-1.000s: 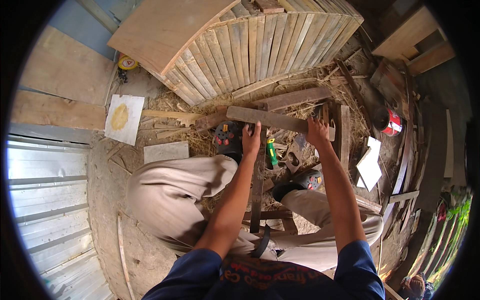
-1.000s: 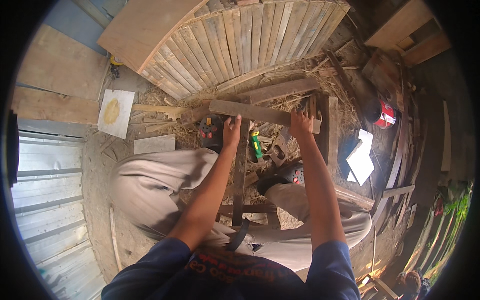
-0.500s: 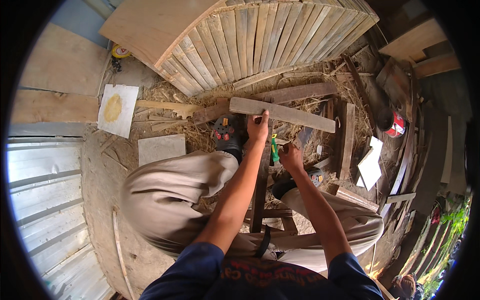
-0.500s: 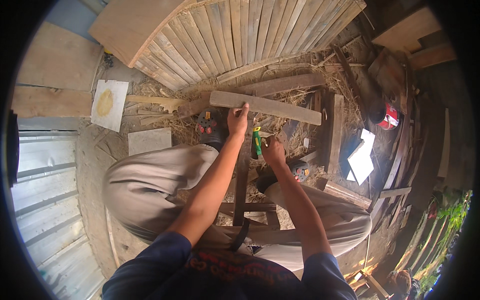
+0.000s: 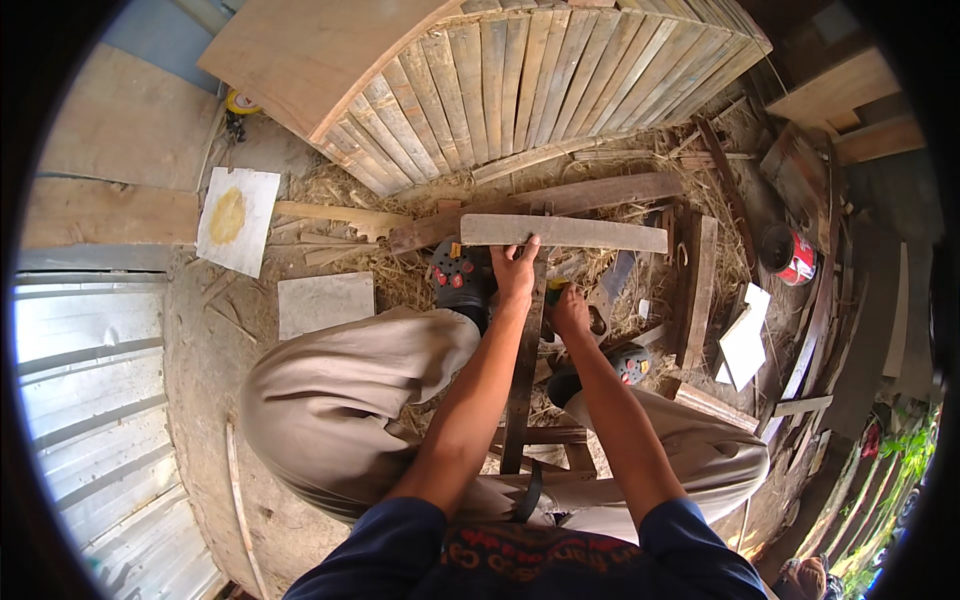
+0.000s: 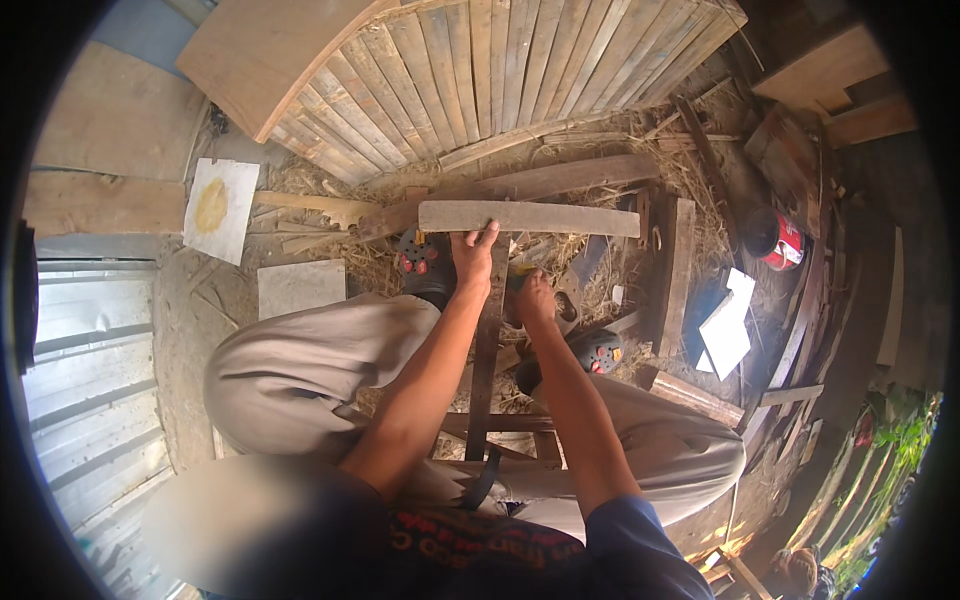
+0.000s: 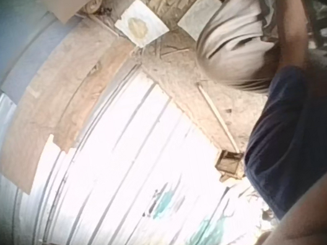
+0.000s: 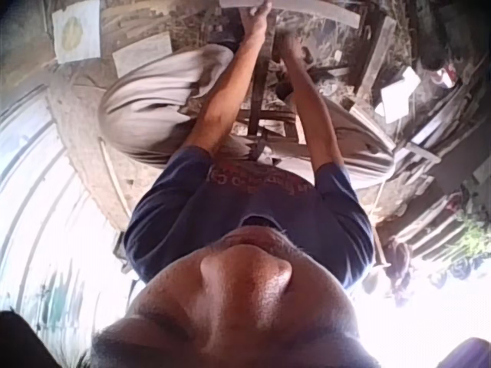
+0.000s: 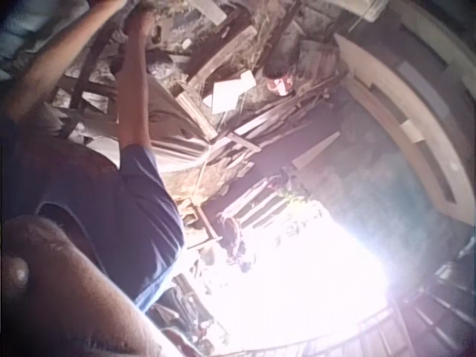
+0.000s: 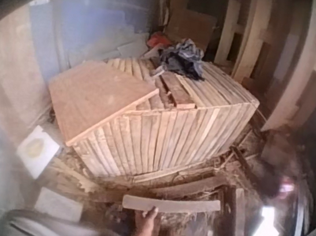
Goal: The person sits on the floor and uses a green-handled scraper to remove material from small wooden planks. They handle the planks one at a time, scraping the surface and then placing them aside.
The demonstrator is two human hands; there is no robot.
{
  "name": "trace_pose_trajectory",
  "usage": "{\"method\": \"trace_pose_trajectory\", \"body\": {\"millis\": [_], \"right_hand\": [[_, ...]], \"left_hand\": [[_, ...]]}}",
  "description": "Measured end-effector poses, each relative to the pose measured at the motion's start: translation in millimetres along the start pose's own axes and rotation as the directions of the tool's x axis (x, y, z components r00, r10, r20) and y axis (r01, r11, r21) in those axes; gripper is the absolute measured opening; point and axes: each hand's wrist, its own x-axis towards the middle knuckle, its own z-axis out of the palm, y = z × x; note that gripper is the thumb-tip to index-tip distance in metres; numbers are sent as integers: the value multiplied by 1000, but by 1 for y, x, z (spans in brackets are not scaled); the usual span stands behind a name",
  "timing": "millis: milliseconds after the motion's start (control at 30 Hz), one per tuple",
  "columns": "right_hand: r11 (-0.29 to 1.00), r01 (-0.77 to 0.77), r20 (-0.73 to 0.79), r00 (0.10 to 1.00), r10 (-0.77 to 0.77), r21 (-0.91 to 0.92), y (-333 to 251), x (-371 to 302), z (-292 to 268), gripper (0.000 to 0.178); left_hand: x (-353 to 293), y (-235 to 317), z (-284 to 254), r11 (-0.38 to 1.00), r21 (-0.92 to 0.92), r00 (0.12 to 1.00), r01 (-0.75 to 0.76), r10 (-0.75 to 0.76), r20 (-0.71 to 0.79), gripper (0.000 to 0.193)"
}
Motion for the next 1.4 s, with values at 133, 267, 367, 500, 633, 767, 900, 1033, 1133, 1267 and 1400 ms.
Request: {"method": "trace_pose_trajectory", "body": {"millis": [133,267,367,500,633,767,900,1033,1133,1267,1400], "right_hand": [[985,20,-63,998,-10,169,7,-26,-35,59],[941,132,-26,991,-130,311,15,-48,-73,59],[657,723,-377,682,-626,217,7,-54,-104,38],[623,673,-245,733,-635,400,-19,-56,-166,31],[662,457,-224,884,-410,594,-56,-65,-215,31],[700,393,-298,918,-262,596,-85,-52,-234,26],[614,529,-582,802,-136,586,-107,-9,-219,26],[524,637,-699,707,-104,566,-126,40,-192,27],[467,453,-453,883,-122,759,-134,56,-171,31],[339,291,-272,957,-105,895,-151,71,-152,34],[291,410,-416,908,-45,864,-166,88,-146,38]], "left_hand": [[4,5,-10,981,-120,988,154,-150,41,61],[13,8,-19,954,-129,959,271,-256,123,49],[16,9,-19,956,-136,958,261,-239,158,49],[13,14,-15,943,-147,949,297,-275,154,54],[10,17,-15,937,-152,947,315,-321,-17,44],[14,18,-16,961,-71,961,266,-270,-64,36],[17,15,-14,979,-13,977,202,-200,70,47],[16,9,-4,994,-26,992,106,-103,73,57],[13,9,0,992,-23,992,127,-127,11,58],[10,9,0,995,-7,995,103,-103,16,69],[15,8,0,994,-38,995,98,-97,26,68]]}}
